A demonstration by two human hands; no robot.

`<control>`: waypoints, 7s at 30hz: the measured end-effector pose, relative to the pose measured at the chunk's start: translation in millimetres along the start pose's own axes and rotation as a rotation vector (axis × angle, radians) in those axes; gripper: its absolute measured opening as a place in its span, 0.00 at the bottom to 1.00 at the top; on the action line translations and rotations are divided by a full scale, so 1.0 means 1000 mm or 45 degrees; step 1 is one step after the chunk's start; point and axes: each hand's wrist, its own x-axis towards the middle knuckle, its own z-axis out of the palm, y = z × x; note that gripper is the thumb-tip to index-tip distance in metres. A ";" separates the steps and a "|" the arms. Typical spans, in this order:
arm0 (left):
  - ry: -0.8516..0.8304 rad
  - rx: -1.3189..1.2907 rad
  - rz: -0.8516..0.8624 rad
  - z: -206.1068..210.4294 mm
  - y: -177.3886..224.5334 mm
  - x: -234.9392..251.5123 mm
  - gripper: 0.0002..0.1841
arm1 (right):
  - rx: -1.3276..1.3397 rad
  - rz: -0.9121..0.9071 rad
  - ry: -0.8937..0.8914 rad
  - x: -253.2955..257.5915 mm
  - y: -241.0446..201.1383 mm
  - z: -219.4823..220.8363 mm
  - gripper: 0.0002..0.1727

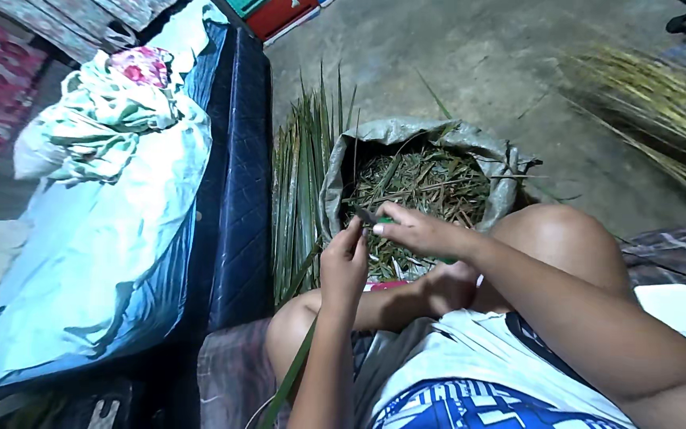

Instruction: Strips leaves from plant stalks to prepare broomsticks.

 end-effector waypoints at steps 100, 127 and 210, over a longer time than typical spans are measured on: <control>-0.204 0.205 -0.246 0.000 0.010 0.018 0.18 | -0.443 0.253 0.172 0.009 -0.016 0.036 0.14; -0.318 -0.197 -0.413 -0.017 0.012 0.010 0.17 | -0.497 0.112 0.777 0.012 0.004 -0.009 0.12; -0.240 0.077 -0.228 -0.006 0.009 0.000 0.20 | -0.479 0.222 0.601 0.001 -0.007 0.006 0.12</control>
